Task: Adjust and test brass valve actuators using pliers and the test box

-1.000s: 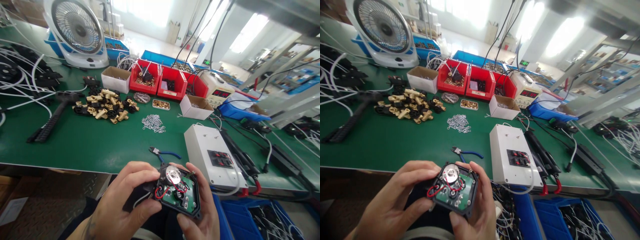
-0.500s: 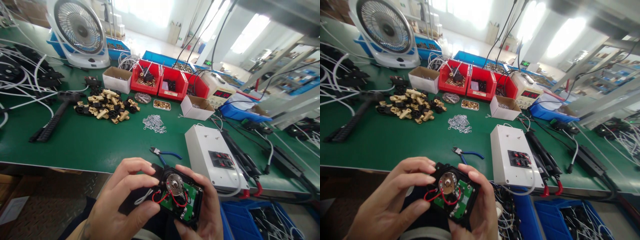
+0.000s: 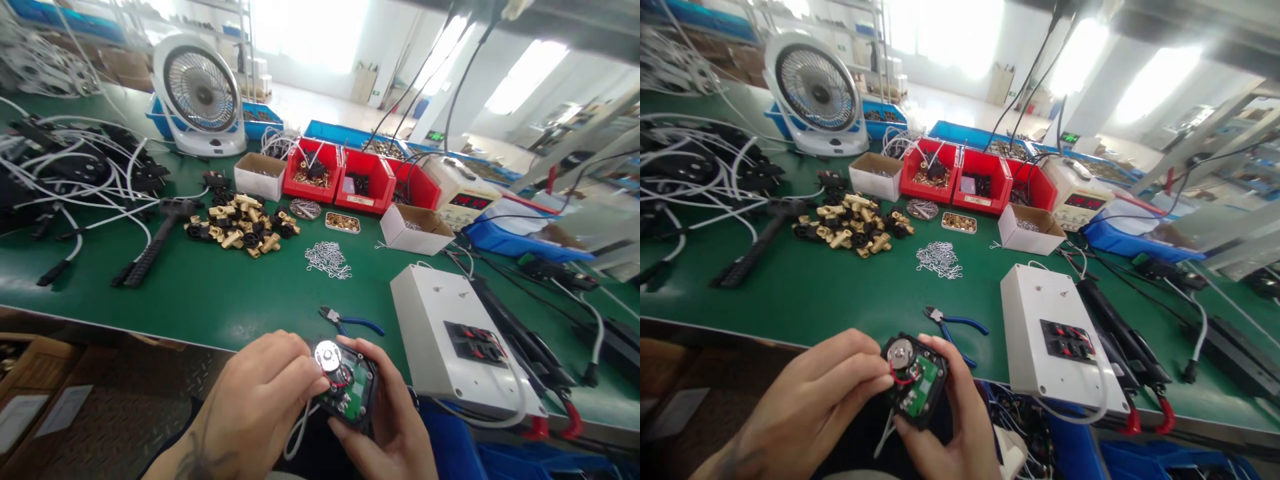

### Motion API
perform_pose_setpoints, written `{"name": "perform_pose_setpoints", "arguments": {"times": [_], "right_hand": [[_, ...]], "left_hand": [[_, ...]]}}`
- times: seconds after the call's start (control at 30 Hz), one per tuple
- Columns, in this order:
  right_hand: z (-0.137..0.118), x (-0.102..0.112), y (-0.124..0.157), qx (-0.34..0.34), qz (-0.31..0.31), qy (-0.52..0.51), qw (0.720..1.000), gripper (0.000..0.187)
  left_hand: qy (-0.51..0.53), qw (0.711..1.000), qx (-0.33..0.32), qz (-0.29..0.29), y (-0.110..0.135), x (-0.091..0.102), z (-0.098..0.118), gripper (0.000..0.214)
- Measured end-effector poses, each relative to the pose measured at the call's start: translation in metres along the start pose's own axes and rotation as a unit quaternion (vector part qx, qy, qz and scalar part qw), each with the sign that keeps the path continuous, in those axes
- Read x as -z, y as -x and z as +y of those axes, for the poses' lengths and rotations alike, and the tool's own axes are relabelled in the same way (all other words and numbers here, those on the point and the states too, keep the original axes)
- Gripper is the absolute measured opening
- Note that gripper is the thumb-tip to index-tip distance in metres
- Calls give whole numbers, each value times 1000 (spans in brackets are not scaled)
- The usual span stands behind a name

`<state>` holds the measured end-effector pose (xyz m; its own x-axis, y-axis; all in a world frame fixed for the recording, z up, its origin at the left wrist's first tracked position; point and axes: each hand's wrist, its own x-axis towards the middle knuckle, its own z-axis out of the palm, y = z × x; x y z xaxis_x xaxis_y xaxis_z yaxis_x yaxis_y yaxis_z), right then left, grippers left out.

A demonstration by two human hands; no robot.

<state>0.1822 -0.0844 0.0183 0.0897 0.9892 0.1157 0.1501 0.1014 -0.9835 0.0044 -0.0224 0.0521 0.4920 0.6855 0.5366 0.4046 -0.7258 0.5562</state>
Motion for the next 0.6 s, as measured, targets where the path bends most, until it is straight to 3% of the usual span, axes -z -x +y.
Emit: {"name": "perform_pose_setpoints", "arguments": {"times": [0.13,0.3,0.4,0.5,0.6], "right_hand": [[16,-16,-22,-83,8,-16,996,61],[26,-25,-45,-91,27,52,994,57],[31,-20,-52,-103,44,92,989,64],[35,-15,-54,-110,31,150,982,69],[37,-14,-53,-83,16,223,971,68]], "left_hand": [[-85,994,44,-56,-9,-2,-27,28],[-179,968,163,66,-40,0,-102,28],[-201,959,186,69,-55,3,-144,34],[-197,959,197,54,-55,3,-158,32],[-182,957,217,64,-48,-3,-153,24]]}}
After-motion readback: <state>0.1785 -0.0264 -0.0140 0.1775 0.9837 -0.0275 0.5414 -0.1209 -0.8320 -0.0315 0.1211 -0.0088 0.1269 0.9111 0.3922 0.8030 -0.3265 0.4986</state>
